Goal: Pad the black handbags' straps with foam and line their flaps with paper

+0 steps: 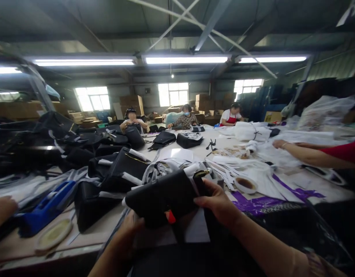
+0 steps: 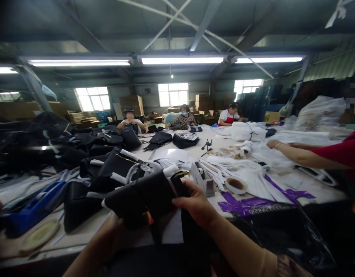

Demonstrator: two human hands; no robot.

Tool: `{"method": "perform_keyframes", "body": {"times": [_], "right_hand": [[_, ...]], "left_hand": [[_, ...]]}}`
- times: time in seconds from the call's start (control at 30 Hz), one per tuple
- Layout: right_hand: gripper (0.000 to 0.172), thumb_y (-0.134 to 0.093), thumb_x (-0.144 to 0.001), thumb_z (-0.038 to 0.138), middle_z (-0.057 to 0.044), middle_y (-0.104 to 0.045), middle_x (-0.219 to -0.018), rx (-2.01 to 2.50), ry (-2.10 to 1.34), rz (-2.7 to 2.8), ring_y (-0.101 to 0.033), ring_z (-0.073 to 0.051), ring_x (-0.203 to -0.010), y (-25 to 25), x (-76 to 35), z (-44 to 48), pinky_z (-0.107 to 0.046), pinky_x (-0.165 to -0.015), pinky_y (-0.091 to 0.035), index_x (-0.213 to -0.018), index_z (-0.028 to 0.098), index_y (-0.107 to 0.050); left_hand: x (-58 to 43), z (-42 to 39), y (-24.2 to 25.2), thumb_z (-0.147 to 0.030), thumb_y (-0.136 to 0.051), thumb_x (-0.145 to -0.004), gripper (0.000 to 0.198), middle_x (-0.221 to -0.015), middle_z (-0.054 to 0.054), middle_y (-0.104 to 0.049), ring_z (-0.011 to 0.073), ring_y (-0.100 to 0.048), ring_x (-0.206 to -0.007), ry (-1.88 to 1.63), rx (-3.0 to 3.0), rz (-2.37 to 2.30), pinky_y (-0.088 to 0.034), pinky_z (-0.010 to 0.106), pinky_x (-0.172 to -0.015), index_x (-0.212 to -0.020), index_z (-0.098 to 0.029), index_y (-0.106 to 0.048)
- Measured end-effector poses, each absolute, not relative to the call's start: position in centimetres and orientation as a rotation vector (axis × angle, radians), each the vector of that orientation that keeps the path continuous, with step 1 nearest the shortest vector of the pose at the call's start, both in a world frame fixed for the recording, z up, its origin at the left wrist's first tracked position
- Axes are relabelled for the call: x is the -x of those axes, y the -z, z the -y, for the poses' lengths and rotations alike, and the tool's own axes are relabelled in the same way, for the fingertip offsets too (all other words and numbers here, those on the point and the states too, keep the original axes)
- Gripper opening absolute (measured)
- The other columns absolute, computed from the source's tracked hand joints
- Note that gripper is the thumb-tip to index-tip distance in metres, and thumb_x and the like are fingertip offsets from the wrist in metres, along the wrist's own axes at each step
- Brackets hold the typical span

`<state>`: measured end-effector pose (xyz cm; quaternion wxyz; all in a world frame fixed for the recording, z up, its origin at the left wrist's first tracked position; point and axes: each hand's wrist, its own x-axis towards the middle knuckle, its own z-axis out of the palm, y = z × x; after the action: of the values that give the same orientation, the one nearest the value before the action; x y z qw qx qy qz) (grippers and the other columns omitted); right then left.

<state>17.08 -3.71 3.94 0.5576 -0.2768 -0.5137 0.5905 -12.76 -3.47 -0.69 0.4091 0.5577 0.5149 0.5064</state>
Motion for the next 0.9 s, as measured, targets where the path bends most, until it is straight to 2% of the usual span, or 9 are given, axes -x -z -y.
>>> {"method": "perform_keyframes", "body": {"times": [0.1,0.17,0.3,0.4,0.5,0.67,0.77,0.9], "right_hand": [[0.038,-0.083,-0.067,0.017,0.001,-0.071,-0.094,0.626,-1.413,1.195,-0.064,-0.02,-0.087,-4.6,-18.2,3.6,-0.032,-0.081,-0.049,-0.103,0.024,-0.071],[0.04,-0.084,-0.066,0.019,0.001,-0.071,-0.093,0.612,-1.423,1.151,-0.065,-0.021,-0.088,-4.5,-18.8,3.0,-0.033,-0.081,-0.049,-0.103,0.025,-0.071],[0.04,-0.083,-0.063,0.017,0.0,-0.073,-0.095,0.619,-1.424,1.052,-0.066,-0.021,-0.087,-4.0,-19.8,1.1,-0.033,-0.08,-0.05,-0.101,0.025,-0.072],[0.047,-0.081,-0.064,0.018,-0.003,-0.074,-0.101,0.614,-1.517,1.003,-0.067,-0.024,-0.091,-3.6,-20.3,-0.6,-0.037,-0.083,-0.051,-0.11,0.025,-0.071],[0.051,-0.083,-0.064,0.022,-0.008,-0.074,-0.102,0.66,-1.687,1.048,-0.068,-0.029,-0.095,-3.2,-20.4,-2.8,-0.043,-0.087,-0.051,-0.113,0.02,-0.071],[0.043,-0.088,-0.056,0.021,-0.009,-0.076,-0.09,0.83,-1.759,1.076,-0.07,-0.026,-0.083,-4.0,-19.2,-8.4,-0.039,-0.08,-0.055,-0.097,0.014,-0.076],[0.032,-0.086,-0.059,0.022,-0.007,-0.075,-0.084,0.865,-1.698,1.085,-0.07,-0.023,-0.075,-6.2,-18.1,-13.5,-0.035,-0.073,-0.056,-0.089,0.014,-0.077],[0.031,-0.084,-0.057,0.02,-0.007,-0.076,-0.081,0.869,-1.651,1.07,-0.071,-0.022,-0.073,-10.2,-18.4,-22.6,-0.036,-0.075,-0.057,-0.086,0.013,-0.076]], "left_hand": [[12.3,3.2,-1.4,-0.05,-0.086,-0.046,0.076,-0.124,0.013,-0.07,0.044,-0.054,-0.126,-1.279,-1.312,-1.152,-0.049,0.051,-0.101,-0.113,-0.019,-0.071],[11.9,3.1,-2.8,-0.045,-0.086,-0.046,0.072,-0.116,0.013,-0.073,0.0439,-0.06,-0.118,-1.242,-1.249,-1.096,-0.052,0.051,-0.096,-0.111,-0.017,-0.073],[10.8,2.4,-4.9,-0.037,-0.087,-0.05,0.061,-0.102,0.011,-0.077,0.0374,-0.068,-0.101,-1.206,-1.259,-1.122,-0.055,0.045,-0.091,-0.106,-0.016,-0.074],[10.0,1.0,-5.7,-0.038,-0.086,-0.056,0.049,-0.093,0.009,-0.078,0.0337,-0.071,-0.091,-1.151,-1.271,-1.179,-0.057,0.042,-0.084,-0.098,-0.015,-0.075],[10.0,-1.4,-6.2,-0.039,-0.087,-0.054,0.042,-0.085,0.007,-0.077,0.0318,-0.071,-0.083,-1.091,-1.27,-1.205,-0.058,0.04,-0.078,-0.088,-0.016,-0.077],[11.5,-7.6,-6.9,-0.039,-0.089,-0.049,0.048,-0.086,0.007,-0.077,0.0338,-0.072,-0.086,-1.022,-1.164,-1.212,-0.058,0.042,-0.08,-0.091,-0.018,-0.077],[12.5,-13.4,-7.8,-0.041,-0.089,-0.05,0.055,-0.093,0.01,-0.077,0.0363,-0.072,-0.09,-0.997,-1.086,-1.172,-0.058,0.046,-0.084,-0.097,-0.017,-0.075],[12.5,-23.2,-9.7,-0.049,-0.088,-0.052,0.069,-0.106,0.016,-0.075,0.041,-0.069,-0.101,-0.98,-1.128,-1.2,-0.057,0.05,-0.088,-0.11,-0.015,-0.071]]}}
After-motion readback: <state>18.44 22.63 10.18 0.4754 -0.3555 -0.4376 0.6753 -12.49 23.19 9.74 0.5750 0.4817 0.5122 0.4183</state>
